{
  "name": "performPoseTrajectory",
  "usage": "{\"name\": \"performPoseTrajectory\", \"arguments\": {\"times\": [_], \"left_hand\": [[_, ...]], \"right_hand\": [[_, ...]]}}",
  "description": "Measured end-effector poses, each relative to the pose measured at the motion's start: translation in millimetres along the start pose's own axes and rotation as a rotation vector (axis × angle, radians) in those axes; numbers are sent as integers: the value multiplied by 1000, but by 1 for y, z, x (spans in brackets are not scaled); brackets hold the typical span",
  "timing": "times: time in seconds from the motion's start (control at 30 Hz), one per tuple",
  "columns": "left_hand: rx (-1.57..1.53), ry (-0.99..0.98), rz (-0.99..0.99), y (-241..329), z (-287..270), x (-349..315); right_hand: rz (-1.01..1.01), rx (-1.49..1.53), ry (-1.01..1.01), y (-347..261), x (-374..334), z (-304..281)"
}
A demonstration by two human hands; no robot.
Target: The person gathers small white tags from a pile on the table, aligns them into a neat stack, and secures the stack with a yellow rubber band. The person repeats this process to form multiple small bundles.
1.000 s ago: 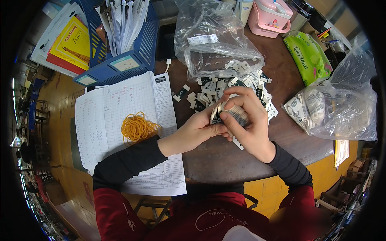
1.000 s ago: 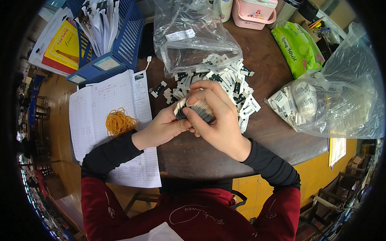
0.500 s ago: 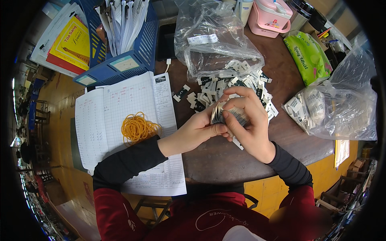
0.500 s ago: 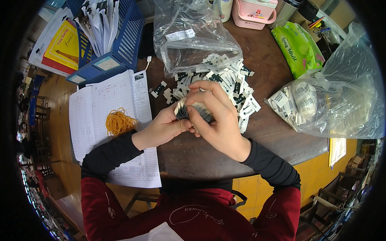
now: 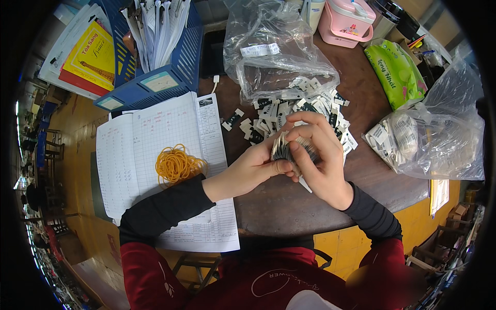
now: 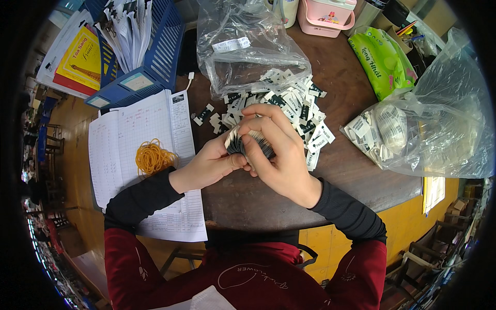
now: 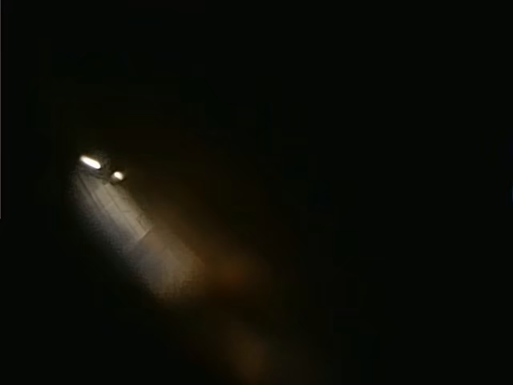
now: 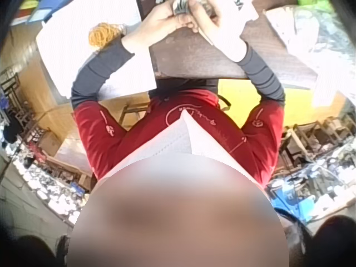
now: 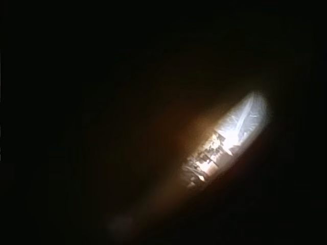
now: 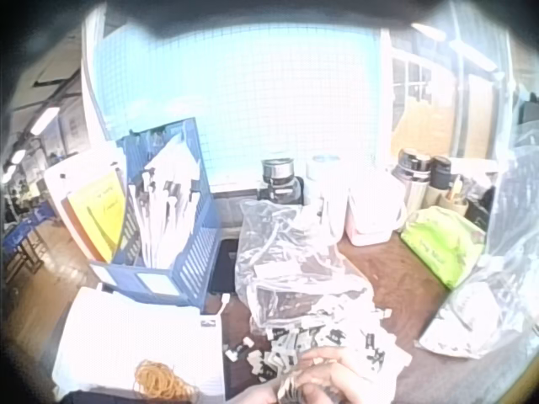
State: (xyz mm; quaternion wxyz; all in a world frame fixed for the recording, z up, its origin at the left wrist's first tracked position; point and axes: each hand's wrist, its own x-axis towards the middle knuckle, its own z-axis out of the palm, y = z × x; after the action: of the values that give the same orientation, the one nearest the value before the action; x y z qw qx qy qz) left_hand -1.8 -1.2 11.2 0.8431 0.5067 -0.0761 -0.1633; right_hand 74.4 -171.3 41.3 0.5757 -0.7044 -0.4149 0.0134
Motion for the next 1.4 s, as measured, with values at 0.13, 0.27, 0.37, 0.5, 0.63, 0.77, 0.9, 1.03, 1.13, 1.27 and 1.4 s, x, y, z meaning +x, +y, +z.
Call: {"name": "performPoseTrajectory", "arguments": {"times": [0.13, 0.27, 0.37, 0.5, 0.63, 0.77, 0.9, 1.03, 1.13, 1.27, 1.4], "left_hand": [[82, 31, -7, 2, 1, -1], [196, 21, 10, 3, 0, 0], [158, 6, 19, 2, -1, 0], [114, -3, -2, 1, -2, 0], [50, -5, -16, -1, -2, 0], [-5, -35, 0, -1, -2, 0], [52, -16, 9, 0, -2, -1], [92, 2, 8, 0, -2, -1], [85, -3, 18, 0, -3, -1], [94, -21, 23, -1, -4, 0], [27, -28, 12, -2, -3, 0]], "right_hand": [[-14, -22, -12, -1, 0, 0], [-3, -23, -16, 0, 0, 1], [16, 15, 16, 0, 0, 2], [-29, 11, 29, 2, 2, 2], [-33, 18, 28, 2, 2, 2], [-64, -40, -7, 2, 2, -1], [26, -9, -17, -1, 0, 0], [13, -30, -40, -1, 1, -2], [55, -13, -42, -1, 0, -2], [32, -11, -38, -1, 1, -1], [45, 12, -37, -3, 2, -1]]}}
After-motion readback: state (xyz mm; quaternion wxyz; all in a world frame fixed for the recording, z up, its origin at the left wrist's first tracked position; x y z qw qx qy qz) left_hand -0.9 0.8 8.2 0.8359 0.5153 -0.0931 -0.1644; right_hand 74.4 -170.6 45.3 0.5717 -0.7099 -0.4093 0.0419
